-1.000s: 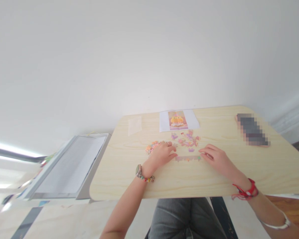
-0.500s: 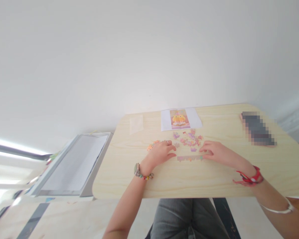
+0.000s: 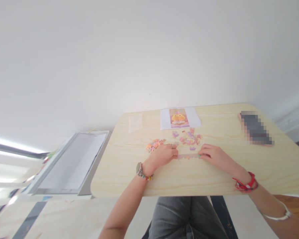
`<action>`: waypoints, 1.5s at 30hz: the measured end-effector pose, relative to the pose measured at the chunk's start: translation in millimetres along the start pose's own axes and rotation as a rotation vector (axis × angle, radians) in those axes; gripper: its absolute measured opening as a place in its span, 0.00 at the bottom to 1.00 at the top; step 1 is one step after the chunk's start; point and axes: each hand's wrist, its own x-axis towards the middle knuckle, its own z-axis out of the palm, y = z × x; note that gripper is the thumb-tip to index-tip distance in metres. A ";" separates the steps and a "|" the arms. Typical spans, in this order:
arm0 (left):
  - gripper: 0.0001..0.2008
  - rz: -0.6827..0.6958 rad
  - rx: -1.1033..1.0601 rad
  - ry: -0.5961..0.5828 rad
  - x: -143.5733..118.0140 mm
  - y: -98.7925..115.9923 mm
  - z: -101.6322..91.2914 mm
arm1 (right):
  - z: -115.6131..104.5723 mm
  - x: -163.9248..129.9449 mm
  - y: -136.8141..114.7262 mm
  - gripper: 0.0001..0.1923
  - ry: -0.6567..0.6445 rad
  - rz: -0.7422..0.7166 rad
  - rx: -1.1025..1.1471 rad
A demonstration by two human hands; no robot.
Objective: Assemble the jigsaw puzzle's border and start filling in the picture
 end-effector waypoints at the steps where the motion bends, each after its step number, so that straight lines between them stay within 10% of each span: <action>1: 0.06 -0.001 0.000 -0.003 0.2 -0.3 0.5 | -0.5 0.2 -0.6 0.11 -0.001 0.004 0.006; 15: 0.04 -0.011 0.010 0.032 -0.9 -7.1 -6.0 | -13.6 10.2 10.3 0.10 -0.012 0.053 0.052; 23: 0.08 -0.279 0.049 0.097 -4.8 -8.8 -11.1 | -40.6 35.6 18.5 0.12 0.060 0.041 -0.020; 45: 0.08 -0.404 0.093 0.151 11.0 -2.7 8.3 | -19.4 40.7 26.3 0.12 0.126 0.130 0.054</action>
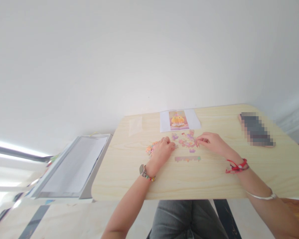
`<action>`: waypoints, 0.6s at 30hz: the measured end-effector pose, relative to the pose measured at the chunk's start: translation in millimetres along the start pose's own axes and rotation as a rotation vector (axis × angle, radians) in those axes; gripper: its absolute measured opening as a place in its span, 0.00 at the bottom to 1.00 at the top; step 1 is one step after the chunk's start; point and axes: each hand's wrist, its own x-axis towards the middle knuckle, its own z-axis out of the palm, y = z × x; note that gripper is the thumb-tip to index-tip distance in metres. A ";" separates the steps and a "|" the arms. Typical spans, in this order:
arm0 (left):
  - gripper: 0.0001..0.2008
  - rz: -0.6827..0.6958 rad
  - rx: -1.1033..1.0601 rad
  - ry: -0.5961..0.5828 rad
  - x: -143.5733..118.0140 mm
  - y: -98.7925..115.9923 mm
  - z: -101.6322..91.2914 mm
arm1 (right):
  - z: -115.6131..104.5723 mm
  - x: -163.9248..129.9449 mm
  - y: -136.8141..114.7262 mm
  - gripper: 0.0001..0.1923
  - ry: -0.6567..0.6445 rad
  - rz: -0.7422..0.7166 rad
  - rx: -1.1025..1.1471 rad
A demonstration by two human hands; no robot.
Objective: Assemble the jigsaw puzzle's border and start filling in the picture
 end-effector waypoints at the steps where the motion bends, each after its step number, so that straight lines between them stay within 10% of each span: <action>1: 0.08 0.003 0.001 0.005 0.0 0.0 0.0 | 0.2 0.0 1.3 0.12 0.014 0.011 -0.008; 18: 0.05 0.059 -0.026 0.202 -3.1 -3.4 2.7 | 4.0 5.8 25.8 0.12 0.075 0.012 -0.109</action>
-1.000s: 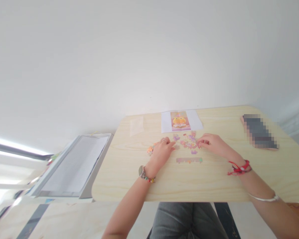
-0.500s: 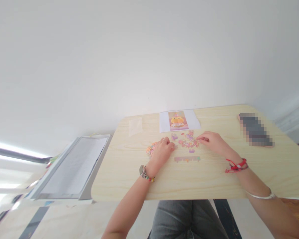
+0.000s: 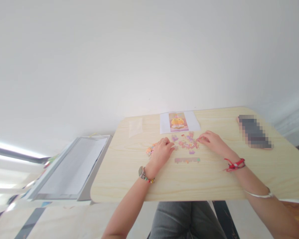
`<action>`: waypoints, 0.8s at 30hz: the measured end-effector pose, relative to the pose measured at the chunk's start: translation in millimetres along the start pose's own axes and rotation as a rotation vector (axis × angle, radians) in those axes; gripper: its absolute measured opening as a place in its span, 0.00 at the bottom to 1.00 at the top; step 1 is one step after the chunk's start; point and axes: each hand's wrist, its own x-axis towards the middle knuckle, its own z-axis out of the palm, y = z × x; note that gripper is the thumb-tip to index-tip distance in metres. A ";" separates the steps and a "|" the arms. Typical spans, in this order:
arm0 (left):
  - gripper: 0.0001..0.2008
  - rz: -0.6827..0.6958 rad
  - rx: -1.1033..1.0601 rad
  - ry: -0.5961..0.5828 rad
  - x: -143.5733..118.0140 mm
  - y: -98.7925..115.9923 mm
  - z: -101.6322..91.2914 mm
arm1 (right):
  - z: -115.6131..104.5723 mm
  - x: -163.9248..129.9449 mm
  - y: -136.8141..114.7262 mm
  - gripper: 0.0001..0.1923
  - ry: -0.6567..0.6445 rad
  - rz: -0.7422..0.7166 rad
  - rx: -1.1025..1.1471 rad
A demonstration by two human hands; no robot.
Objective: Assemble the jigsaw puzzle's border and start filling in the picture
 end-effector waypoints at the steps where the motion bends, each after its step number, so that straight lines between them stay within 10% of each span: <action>1: 0.05 -0.002 -0.003 -0.001 0.0 0.6 -0.6 | -0.3 0.0 0.3 0.12 -0.003 -0.004 0.005; 24: 0.06 -0.017 -0.051 0.015 0.0 1.1 -0.7 | 15.0 3.3 -27.6 0.12 0.075 0.042 -0.105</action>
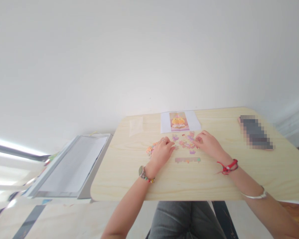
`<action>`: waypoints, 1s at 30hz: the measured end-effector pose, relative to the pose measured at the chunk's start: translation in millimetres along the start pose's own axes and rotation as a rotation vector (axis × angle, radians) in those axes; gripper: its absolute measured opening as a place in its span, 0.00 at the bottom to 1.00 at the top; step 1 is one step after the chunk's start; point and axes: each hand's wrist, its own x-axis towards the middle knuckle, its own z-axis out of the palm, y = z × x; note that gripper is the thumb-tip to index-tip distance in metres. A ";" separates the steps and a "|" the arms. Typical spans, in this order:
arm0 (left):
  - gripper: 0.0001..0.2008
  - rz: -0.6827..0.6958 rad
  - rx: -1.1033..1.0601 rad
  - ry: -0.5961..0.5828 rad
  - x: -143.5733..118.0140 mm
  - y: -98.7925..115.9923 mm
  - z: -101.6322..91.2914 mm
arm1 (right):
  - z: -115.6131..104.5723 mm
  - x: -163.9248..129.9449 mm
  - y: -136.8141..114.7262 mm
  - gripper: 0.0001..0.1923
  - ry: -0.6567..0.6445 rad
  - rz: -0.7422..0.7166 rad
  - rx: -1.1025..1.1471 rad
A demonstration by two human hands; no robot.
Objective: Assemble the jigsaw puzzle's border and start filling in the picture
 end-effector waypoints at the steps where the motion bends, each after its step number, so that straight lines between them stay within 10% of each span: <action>1: 0.06 0.000 -0.004 0.000 -0.1 0.0 -0.1 | 0.7 -0.2 -0.3 0.12 -0.003 0.001 -0.005; 18: 0.07 -0.008 0.025 -0.002 -0.2 0.9 -1.0 | 0.7 3.8 -4.6 0.08 0.013 -0.019 0.104; 30: 0.07 -0.042 -0.025 0.040 0.1 -3.6 -1.1 | 29.5 82.4 -58.3 0.07 -0.230 -0.223 -0.063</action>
